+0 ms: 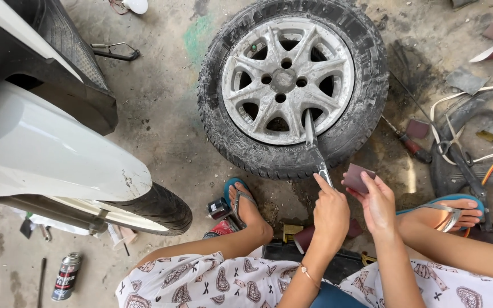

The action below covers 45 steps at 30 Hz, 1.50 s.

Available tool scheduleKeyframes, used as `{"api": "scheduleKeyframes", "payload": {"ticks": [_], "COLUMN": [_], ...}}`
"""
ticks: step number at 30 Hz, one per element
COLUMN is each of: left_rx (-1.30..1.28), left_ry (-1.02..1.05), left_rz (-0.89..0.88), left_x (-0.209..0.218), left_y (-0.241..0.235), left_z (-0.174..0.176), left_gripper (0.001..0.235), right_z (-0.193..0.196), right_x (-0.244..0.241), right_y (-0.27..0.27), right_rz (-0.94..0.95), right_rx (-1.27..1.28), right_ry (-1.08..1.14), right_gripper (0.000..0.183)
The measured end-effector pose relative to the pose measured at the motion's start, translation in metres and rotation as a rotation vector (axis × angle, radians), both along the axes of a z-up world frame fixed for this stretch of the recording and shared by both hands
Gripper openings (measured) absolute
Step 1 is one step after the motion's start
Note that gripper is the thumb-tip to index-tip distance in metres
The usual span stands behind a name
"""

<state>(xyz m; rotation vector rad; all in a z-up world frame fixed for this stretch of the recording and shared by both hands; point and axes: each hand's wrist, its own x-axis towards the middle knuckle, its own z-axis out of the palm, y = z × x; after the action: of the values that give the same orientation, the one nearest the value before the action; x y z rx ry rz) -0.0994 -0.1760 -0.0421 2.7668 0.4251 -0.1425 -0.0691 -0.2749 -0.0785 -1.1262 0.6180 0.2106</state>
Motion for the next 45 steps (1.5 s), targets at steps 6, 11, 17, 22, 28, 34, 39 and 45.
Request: {"api": "scheduleKeyframes", "payload": {"ticks": [6,11,17,22,28,34,39,45], "left_rx": [-1.136,-1.03,-0.88,-0.477,-0.322,-0.451,-0.744,-0.922], "left_ry": [0.123,0.402,0.516,0.076,-0.123,-0.01,0.07,0.042], "left_rz": [0.314,0.199,0.149,0.034,-0.038,-0.062,-0.001,0.136], "left_x": [0.012,0.013,0.027,-0.008,-0.02,-0.022,-0.006,-0.003], "left_y": [0.047,0.071,0.077,0.048,0.055,0.057,0.067,0.073], "left_z": [0.053,0.083,0.138,0.026,-0.001,-0.002,0.033,0.053], "left_gripper": [0.061,0.068,0.094,0.07,0.062,0.074,0.08,0.087], "right_z": [0.005,0.069,0.083,0.087,0.052,0.038,0.05,0.053], "right_x": [-0.003,0.005,0.011,0.023,-0.005,0.018,0.0,0.005], "right_y": [-0.013,0.011,0.016,0.023,0.039,0.039,0.029,0.042], "right_rz": [-0.033,0.127,0.374,0.574,0.682,0.892,0.914,0.813], "right_rx": [-0.033,-0.197,-0.432,-0.929,-1.208,-1.147,-1.112,-1.319], "right_ry": [-0.016,0.137,0.193,-0.134,-1.018,-0.984,-0.949,-0.961], "right_gripper": [0.025,0.031,0.028,0.038,0.058,0.048,0.054,0.048]}}
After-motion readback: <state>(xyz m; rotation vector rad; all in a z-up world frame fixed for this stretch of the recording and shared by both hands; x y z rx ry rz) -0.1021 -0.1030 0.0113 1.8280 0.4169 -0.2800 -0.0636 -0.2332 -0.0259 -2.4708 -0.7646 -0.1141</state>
